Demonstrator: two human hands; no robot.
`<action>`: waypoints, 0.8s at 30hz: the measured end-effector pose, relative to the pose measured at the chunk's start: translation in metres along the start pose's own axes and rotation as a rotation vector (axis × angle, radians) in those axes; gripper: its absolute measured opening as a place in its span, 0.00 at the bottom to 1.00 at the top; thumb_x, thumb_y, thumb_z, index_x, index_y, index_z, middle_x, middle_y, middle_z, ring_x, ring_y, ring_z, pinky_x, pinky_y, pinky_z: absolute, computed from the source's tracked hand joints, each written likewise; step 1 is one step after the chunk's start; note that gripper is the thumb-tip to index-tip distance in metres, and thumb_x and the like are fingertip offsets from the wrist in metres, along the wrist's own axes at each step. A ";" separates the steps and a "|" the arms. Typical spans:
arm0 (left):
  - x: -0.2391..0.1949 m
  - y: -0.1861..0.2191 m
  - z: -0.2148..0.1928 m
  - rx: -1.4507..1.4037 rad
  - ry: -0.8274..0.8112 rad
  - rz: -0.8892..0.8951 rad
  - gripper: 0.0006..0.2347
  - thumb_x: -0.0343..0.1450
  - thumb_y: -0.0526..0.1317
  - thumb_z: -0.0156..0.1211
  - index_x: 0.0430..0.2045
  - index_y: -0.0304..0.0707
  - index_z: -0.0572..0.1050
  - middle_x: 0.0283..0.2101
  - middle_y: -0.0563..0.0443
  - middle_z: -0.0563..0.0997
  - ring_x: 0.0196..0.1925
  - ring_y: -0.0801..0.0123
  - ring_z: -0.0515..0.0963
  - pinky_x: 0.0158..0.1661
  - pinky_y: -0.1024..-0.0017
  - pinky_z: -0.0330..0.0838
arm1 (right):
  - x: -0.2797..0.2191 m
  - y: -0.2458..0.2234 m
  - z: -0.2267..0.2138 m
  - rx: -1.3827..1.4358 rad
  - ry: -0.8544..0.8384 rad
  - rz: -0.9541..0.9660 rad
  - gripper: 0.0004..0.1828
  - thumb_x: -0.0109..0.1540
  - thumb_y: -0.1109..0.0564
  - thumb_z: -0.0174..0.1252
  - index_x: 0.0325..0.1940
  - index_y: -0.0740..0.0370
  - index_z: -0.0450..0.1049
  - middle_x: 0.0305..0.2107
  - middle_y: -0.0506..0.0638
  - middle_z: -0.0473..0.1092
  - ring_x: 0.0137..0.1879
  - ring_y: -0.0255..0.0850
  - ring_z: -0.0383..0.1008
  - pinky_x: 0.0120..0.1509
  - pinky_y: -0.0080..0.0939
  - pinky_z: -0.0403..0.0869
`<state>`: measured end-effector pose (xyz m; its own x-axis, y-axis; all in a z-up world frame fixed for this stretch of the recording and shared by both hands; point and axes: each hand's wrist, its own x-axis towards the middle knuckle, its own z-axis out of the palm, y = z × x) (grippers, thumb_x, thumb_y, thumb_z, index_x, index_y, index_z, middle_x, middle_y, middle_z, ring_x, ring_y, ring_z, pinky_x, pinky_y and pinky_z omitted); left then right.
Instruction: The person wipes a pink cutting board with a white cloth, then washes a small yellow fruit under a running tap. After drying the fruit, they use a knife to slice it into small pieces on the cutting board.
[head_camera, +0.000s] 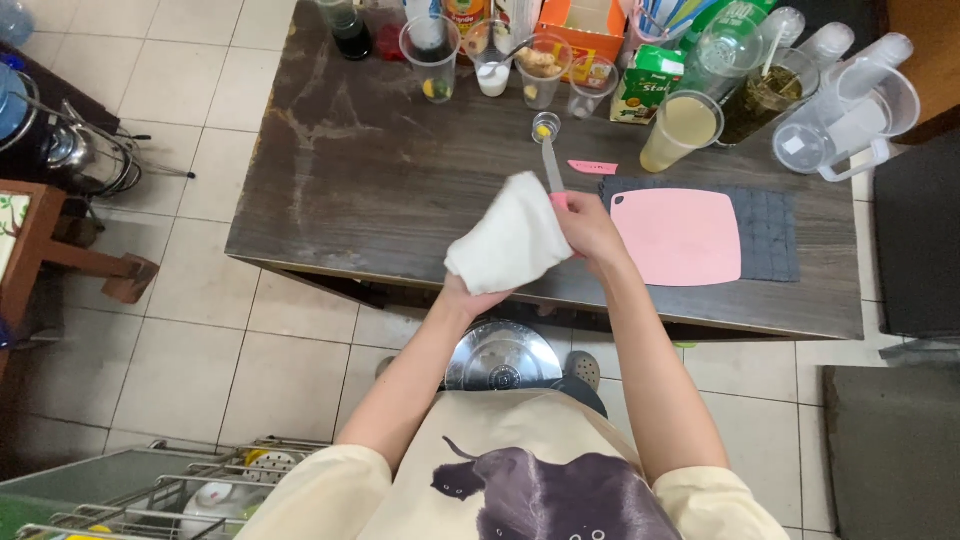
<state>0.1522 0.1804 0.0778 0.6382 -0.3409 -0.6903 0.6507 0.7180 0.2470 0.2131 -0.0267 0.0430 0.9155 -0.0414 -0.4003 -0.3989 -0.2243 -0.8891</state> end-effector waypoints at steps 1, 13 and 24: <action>0.003 0.001 -0.004 0.001 -0.003 -0.004 0.29 0.75 0.62 0.46 0.65 0.45 0.68 0.66 0.42 0.71 0.70 0.46 0.62 0.67 0.43 0.54 | -0.020 -0.023 -0.003 -0.001 0.005 0.001 0.10 0.65 0.47 0.59 0.38 0.51 0.82 0.20 0.48 0.73 0.19 0.38 0.70 0.16 0.33 0.68; 0.062 -0.013 -0.029 0.273 0.148 0.267 0.22 0.76 0.54 0.53 0.61 0.42 0.71 0.60 0.45 0.76 0.62 0.57 0.72 0.61 0.51 0.66 | -0.111 -0.065 0.039 0.356 -0.315 0.038 0.17 0.73 0.52 0.43 0.51 0.69 0.72 0.26 0.55 0.71 0.17 0.29 0.57 0.13 0.20 0.54; 0.105 -0.012 -0.044 0.403 0.364 0.585 0.11 0.71 0.40 0.63 0.41 0.30 0.81 0.39 0.42 0.84 0.42 0.65 0.84 0.47 0.57 0.79 | -0.066 -0.016 0.072 -0.258 -0.172 -0.061 0.29 0.73 0.42 0.43 0.68 0.65 0.69 0.35 0.59 0.76 0.32 0.40 0.75 0.30 0.45 0.77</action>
<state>0.1937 0.1623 -0.0276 0.7930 0.2929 -0.5341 0.3945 0.4212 0.8167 0.1549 0.0494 0.0679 0.9061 0.1402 -0.3992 -0.2968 -0.4620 -0.8358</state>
